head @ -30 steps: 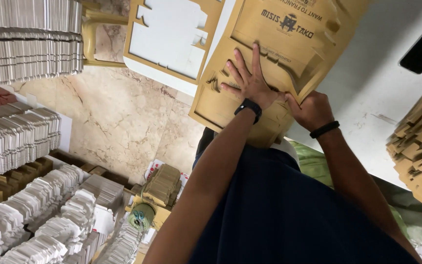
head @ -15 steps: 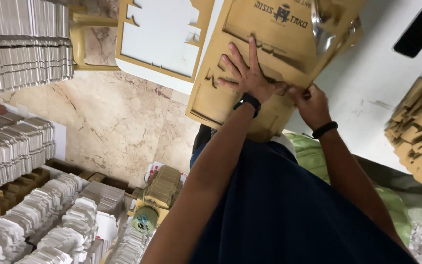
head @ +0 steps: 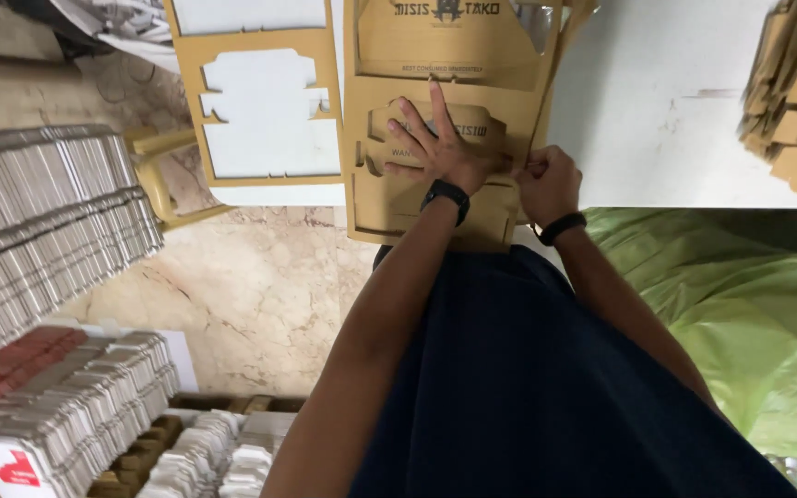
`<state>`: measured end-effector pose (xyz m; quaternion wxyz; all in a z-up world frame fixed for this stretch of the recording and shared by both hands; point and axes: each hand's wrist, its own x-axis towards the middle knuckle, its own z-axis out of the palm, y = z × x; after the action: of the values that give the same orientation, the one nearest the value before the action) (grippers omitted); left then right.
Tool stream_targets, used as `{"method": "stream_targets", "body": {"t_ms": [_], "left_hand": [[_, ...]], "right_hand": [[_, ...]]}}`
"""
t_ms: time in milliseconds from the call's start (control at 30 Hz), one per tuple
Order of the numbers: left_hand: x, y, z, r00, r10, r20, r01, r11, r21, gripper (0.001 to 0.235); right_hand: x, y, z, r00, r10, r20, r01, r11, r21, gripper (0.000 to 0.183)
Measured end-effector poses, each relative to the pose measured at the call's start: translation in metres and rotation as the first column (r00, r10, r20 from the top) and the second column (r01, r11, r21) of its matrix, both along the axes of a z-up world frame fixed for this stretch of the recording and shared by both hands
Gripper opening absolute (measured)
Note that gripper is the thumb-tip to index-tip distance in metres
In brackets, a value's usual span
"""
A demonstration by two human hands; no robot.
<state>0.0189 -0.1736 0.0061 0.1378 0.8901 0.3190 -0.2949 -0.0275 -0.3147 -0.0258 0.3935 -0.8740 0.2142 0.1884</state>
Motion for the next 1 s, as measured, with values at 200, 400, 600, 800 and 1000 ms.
{"method": "stream_targets", "body": {"t_ms": [200, 400, 600, 800, 1000], "left_hand": [[0.007, 0.013, 0.023, 0.999, 0.046, 0.008, -0.044, 0.978, -0.203, 0.163], [0.009, 0.018, 0.032, 0.998, 0.055, -0.041, -0.064, 0.96, -0.274, 0.161], [0.013, 0.023, 0.038, 0.987, 0.16, -0.01, -0.151, 0.904, -0.4, 0.156], [0.01, 0.024, 0.035, 0.986, 0.169, -0.001, -0.155, 0.899, -0.411, 0.154], [0.011, 0.019, 0.027, 0.984, 0.173, 0.037, -0.147, 0.913, -0.38, 0.15]], "right_hand": [[0.003, 0.014, 0.033, 0.992, -0.025, -0.121, 0.027, 1.0, 0.016, 0.023], [-0.005, 0.014, 0.0, 0.971, -0.155, -0.181, 0.145, 0.987, -0.065, 0.031], [-0.011, 0.02, -0.016, 0.989, -0.141, -0.043, 0.133, 0.979, -0.157, 0.026], [-0.017, 0.024, -0.012, 0.979, -0.199, -0.05, 0.192, 0.975, -0.115, 0.027], [-0.022, 0.027, -0.022, 0.994, -0.106, 0.036, 0.111, 0.975, -0.193, 0.009]]}}
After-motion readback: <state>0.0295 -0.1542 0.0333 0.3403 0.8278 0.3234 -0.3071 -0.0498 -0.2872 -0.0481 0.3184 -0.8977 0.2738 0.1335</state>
